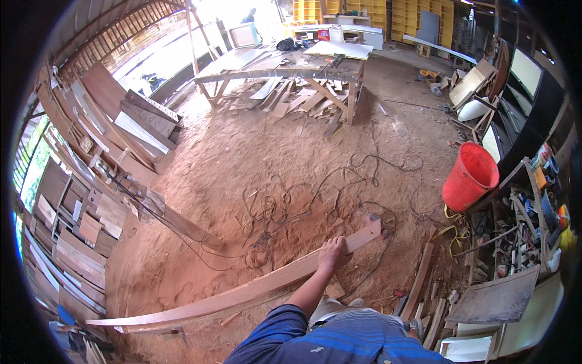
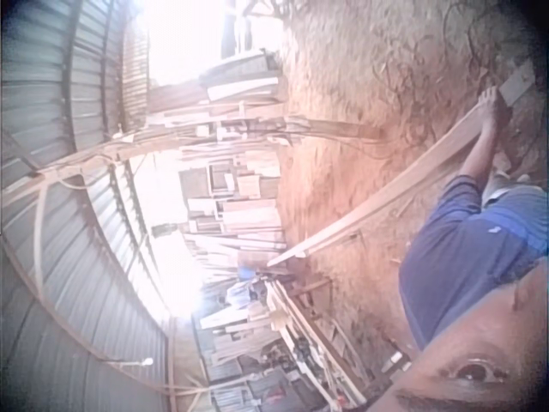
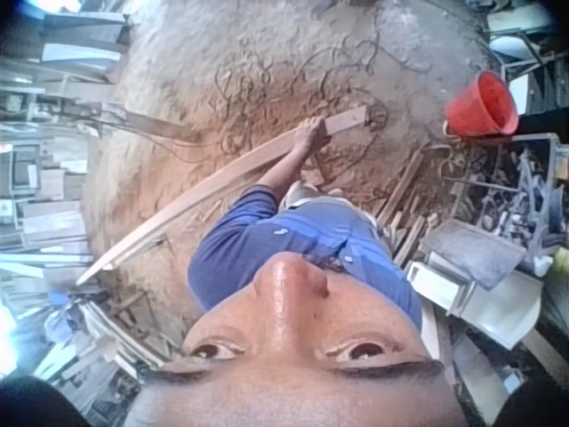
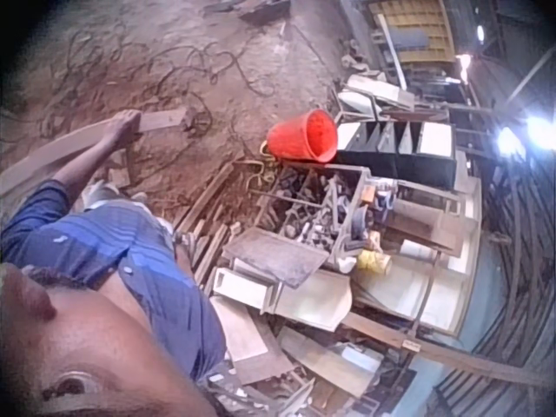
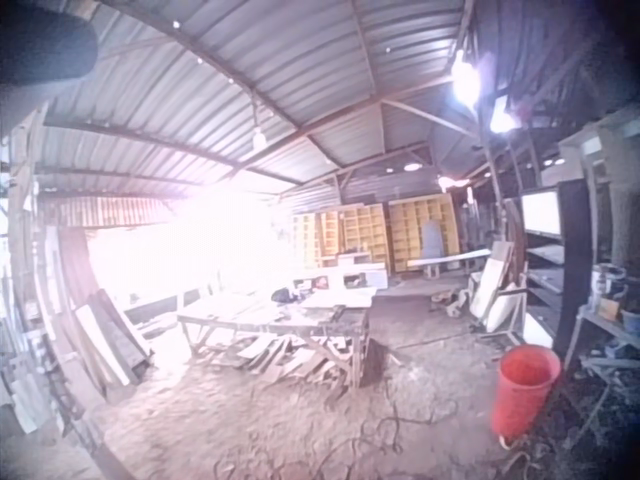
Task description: The person uses a circular saw to cut a piece of wood, marks the wood with a pencil and square, and handles the cut pieces in a workshop.
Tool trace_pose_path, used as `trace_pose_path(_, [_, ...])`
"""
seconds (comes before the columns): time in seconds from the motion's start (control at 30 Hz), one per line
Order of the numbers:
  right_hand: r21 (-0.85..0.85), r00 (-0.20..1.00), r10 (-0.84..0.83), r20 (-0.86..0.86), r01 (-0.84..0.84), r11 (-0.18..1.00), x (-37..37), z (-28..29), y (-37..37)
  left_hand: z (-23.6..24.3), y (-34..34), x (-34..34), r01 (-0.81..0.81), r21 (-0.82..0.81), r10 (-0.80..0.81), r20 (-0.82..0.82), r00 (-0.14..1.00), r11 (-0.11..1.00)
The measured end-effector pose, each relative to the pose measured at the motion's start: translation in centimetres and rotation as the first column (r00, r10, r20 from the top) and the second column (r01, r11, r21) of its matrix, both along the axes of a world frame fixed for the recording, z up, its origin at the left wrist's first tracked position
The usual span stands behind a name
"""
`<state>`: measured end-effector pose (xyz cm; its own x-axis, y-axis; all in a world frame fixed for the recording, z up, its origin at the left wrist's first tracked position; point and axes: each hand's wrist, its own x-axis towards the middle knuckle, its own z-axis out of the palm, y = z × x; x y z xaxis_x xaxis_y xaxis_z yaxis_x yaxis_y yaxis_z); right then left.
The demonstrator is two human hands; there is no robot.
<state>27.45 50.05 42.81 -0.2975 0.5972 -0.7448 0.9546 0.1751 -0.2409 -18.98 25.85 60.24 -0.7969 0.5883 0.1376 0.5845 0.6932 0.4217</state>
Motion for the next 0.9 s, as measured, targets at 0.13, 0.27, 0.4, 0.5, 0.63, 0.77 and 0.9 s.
trace_pose_path(0.13, [0.000,1.000,-0.013,-0.001,0.013,1.000,1.2,-0.2,-0.1,-0.1,0.0,-0.1,0.004,-0.012,-0.004,-0.014,1.000,1.000])
trace_pose_path(0.27, [-0.002,1.000,-0.024,0.007,0.024,1.000,1.9,-0.2,0.0,0.0,0.1,0.1,0.003,0.041,-0.001,-0.060,0.998,0.999])
trace_pose_path(0.4, [0.003,1.000,-0.028,0.010,0.028,1.000,2.3,-0.3,0.0,0.1,0.1,0.1,0.010,0.034,-0.009,-0.052,0.999,0.999])
trace_pose_path(0.5, [0.001,1.000,-0.024,0.007,0.024,1.000,2.1,-0.1,0.1,-0.1,-0.1,0.1,0.008,0.034,-0.006,-0.056,0.998,0.999])
trace_pose_path(0.63, [-0.003,1.000,-0.018,0.013,0.018,1.000,1.4,0.1,0.3,0.3,-0.2,0.3,-0.005,0.029,0.006,-0.042,0.999,1.000])
trace_pose_path(0.77, [-0.008,1.000,-0.017,0.003,0.017,1.000,0.7,0.3,0.4,0.6,0.2,0.3,0.005,0.023,-0.004,-0.032,0.999,1.000])
trace_pose_path(0.9, [-0.010,1.000,-0.004,-0.002,0.004,1.000,0.0,0.3,0.4,0.5,-0.2,0.3,-0.002,0.021,0.003,-0.033,0.999,1.000])
